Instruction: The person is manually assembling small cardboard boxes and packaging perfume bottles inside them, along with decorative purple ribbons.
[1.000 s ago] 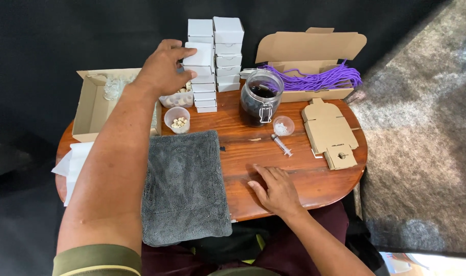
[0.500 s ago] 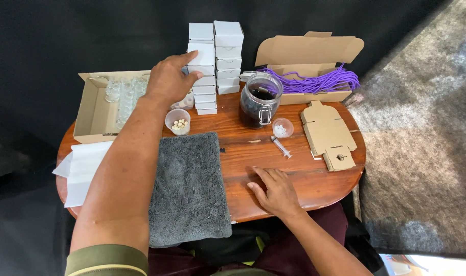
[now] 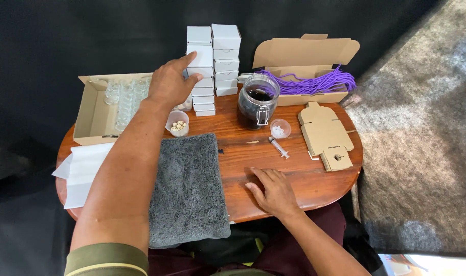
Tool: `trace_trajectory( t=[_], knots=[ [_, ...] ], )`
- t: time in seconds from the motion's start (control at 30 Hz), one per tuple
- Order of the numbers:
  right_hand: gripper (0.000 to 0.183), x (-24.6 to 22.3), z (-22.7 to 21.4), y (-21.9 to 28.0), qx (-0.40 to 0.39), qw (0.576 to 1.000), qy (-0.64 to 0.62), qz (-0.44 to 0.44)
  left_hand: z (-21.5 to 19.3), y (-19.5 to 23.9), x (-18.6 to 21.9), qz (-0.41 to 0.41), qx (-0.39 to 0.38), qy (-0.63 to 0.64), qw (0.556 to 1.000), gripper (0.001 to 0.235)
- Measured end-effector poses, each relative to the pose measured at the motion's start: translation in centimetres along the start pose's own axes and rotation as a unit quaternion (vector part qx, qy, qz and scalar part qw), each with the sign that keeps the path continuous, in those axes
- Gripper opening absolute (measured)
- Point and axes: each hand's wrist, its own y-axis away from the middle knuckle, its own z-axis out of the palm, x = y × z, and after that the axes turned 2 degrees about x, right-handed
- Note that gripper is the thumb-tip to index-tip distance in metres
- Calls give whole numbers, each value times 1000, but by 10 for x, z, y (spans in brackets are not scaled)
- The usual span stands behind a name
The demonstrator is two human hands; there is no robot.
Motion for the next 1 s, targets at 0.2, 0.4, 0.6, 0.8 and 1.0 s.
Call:
trace_trajectory(
  t=[0.2, 0.4, 0.6, 0.8, 1.0],
  knots=[
    [41, 4, 4, 1, 38, 999, 11, -17, 4, 12, 1, 49, 91, 1, 995, 52],
    [40, 7, 7, 3, 37, 999, 11, -14, -16, 32, 26, 0, 59, 12, 998, 91],
    [38, 6, 7, 3, 49, 999, 2, -21, 21, 42, -43, 44, 222, 6, 974, 47],
    [38, 2, 4, 0, 61, 997, 10, -55, 24, 89, -151, -130, 171, -57, 975, 23],
    [39, -1, 1, -2, 57, 997, -1, -61, 18, 89, -250, -272, 96, -35, 957, 46]
  ],
)
